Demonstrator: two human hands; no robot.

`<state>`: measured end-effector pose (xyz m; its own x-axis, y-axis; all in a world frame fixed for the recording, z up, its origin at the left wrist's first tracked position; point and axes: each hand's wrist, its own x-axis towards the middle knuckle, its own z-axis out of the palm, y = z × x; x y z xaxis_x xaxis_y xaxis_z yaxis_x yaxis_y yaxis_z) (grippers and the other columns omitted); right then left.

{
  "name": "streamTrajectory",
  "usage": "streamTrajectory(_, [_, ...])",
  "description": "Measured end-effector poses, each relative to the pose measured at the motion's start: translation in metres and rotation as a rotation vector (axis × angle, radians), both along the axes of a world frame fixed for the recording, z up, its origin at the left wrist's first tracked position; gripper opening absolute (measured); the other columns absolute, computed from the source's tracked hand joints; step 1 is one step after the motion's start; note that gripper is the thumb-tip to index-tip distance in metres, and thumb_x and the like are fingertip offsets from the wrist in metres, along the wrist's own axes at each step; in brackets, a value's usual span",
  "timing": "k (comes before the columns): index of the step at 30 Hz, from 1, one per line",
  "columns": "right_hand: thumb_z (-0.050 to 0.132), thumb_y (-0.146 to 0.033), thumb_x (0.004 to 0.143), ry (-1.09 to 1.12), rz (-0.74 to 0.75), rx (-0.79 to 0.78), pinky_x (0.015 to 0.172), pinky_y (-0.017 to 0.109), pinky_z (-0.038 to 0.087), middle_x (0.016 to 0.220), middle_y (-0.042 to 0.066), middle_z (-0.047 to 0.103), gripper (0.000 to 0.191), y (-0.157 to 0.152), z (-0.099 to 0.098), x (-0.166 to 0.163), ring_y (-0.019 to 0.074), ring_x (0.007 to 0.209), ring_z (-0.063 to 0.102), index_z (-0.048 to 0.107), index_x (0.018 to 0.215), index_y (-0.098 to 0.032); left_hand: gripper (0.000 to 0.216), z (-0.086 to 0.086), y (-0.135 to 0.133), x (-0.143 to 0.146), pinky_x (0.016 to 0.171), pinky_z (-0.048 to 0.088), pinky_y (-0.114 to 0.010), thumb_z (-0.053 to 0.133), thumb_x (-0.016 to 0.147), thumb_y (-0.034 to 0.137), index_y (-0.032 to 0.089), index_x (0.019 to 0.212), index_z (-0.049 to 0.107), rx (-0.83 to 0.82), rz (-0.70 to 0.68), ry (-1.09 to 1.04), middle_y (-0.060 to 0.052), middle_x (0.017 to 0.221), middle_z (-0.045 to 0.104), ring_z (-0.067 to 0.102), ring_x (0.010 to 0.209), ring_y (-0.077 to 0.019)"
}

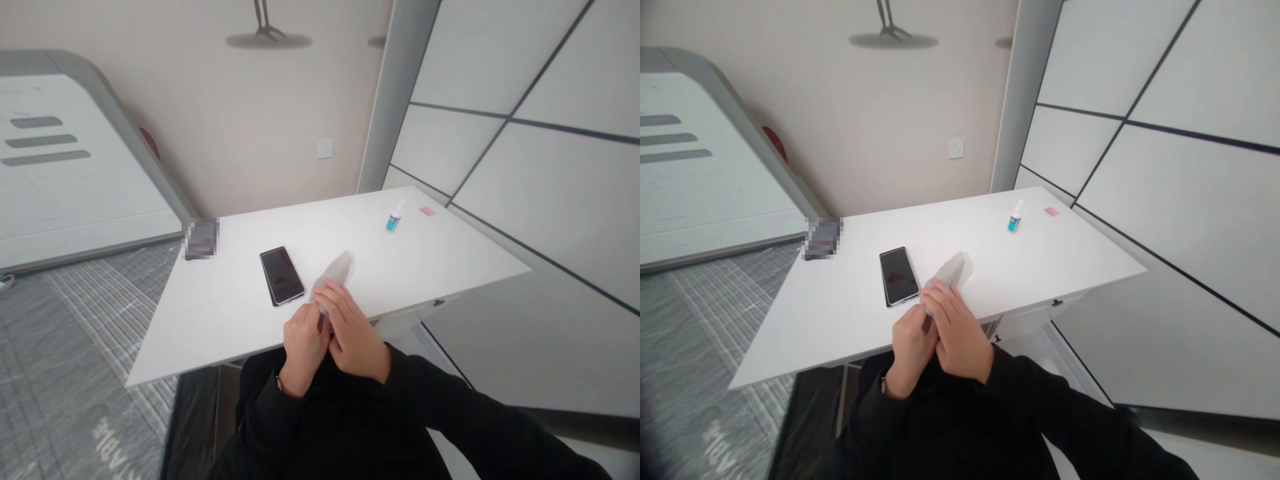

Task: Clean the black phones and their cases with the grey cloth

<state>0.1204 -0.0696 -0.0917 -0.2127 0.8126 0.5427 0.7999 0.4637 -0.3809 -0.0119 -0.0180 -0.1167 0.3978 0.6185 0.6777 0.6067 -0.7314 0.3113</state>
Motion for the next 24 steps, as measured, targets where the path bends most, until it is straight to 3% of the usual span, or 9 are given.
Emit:
streamTrajectory(2, [0.042, -0.005, 0.07, -0.069, 0.065, 0.001, 0.122, 0.06, 0.026, 0.152, 0.018, 0.047, 0.082, -0.004, -0.001, 0.0, 0.0297, 0.152, 0.027, 0.03, 0.151, -0.01, 0.03, -0.001, 0.0, -0.001, 0.053, 0.038, -0.027, 0.042, 0.102, 0.023, 0.019, 0.079, 0.061, 0.018, 0.003, -0.001, -0.002, 0.063, 0.063, 0.057, 0.055, -0.0154])
streamTrajectory(4, [0.043, -0.006, 0.07, -0.152, 0.047, 0.03, 0.122, 0.061, 0.026, 0.152, 0.018, 0.047, 0.083, 0.003, -0.002, 0.02, 0.0303, 0.149, 0.032, 0.031, 0.151, -0.011, 0.028, 0.0, 0.0, 0.0, 0.055, 0.039, -0.027, 0.044, 0.103, 0.025, 0.019, 0.082, 0.061, 0.023, -0.002, -0.001, -0.002, 0.065, 0.064, 0.06, 0.058, -0.0157])
streamTrajectory(7, [0.044, -0.005, 0.066, -0.165, -0.119, 0.061, 0.118, 0.065, 0.028, 0.145, 0.02, 0.052, 0.08, 0.027, -0.005, 0.06, 0.0337, 0.146, 0.037, 0.038, 0.145, -0.011, 0.023, 0.002, -0.001, 0.001, 0.059, 0.042, -0.026, 0.048, 0.103, 0.028, 0.019, 0.088, 0.063, 0.0, -0.019, -0.008, -0.001, 0.071, 0.067, 0.063, 0.064, -0.0157])
streamTrajectory(9, [0.044, -0.004, 0.063, -0.126, -0.206, 0.077, 0.117, 0.068, 0.027, 0.141, 0.021, 0.053, 0.076, 0.038, -0.005, 0.069, 0.0365, 0.147, 0.035, 0.043, 0.139, -0.01, 0.022, 0.003, -0.002, 0.002, 0.061, 0.042, -0.026, 0.049, 0.103, 0.029, 0.02, 0.089, 0.064, -0.013, -0.026, -0.022, -0.001, 0.073, 0.068, 0.064, 0.065, -0.0153])
streamTrajectory(12, [0.046, -0.006, 0.065, -0.043, -0.188, 0.083, 0.116, 0.072, 0.024, 0.143, 0.023, 0.049, 0.072, 0.035, -0.004, 0.043, 0.0394, 0.151, 0.025, 0.041, 0.137, -0.01, 0.021, 0.003, -0.002, 0.003, 0.06, 0.042, -0.026, 0.05, 0.103, 0.028, 0.02, 0.088, 0.064, -0.017, -0.016, -0.032, -0.001, 0.073, 0.068, 0.064, 0.066, -0.0154])
streamTrajectory(15, [0.045, -0.007, 0.073, 0.029, -0.037, 0.041, 0.119, 0.068, 0.026, 0.146, 0.023, 0.047, 0.07, 0.014, -0.002, 0.003, 0.0356, 0.153, 0.021, 0.034, 0.143, -0.01, 0.026, 0.001, -0.001, 0.002, 0.055, 0.04, -0.027, 0.047, 0.102, 0.025, 0.019, 0.083, 0.062, 0.001, 0.005, -0.017, -0.001, 0.066, 0.065, 0.06, 0.058, -0.0156])
streamTrajectory(17, [0.043, -0.006, 0.075, 0.006, 0.044, 0.017, 0.12, 0.063, 0.027, 0.146, 0.021, 0.049, 0.071, 0.004, -0.002, -0.003, 0.032, 0.152, 0.025, 0.033, 0.145, -0.011, 0.029, 0.0, 0.0, 0.001, 0.053, 0.039, -0.028, 0.045, 0.102, 0.024, 0.019, 0.079, 0.061, 0.011, 0.012, -0.005, -0.001, 0.063, 0.063, 0.058, 0.055, -0.0156])
streamTrajectory(20, [0.043, -0.003, 0.07, -0.117, 0.021, 0.031, 0.12, 0.065, 0.024, 0.144, 0.019, 0.052, 0.074, 0.009, -0.003, 0.027, 0.0318, 0.147, 0.035, 0.037, 0.143, -0.014, 0.027, 0.001, 0.0, 0.002, 0.055, 0.039, -0.027, 0.047, 0.102, 0.025, 0.02, 0.08, 0.062, -0.004, 0.0, 0.006, -0.001, 0.066, 0.065, 0.061, 0.06, -0.0154])
streamTrajectory(24, [0.045, -0.004, 0.063, -0.123, -0.168, 0.089, 0.115, 0.07, 0.029, 0.127, 0.021, 0.058, 0.06, 0.037, -0.006, 0.079, 0.0374, 0.138, 0.044, 0.049, 0.122, -0.012, 0.02, 0.004, -0.002, 0.004, 0.06, 0.041, -0.026, 0.051, 0.102, 0.027, 0.02, 0.089, 0.065, -0.02, -0.025, -0.011, -0.001, 0.074, 0.07, 0.065, 0.067, -0.0148])
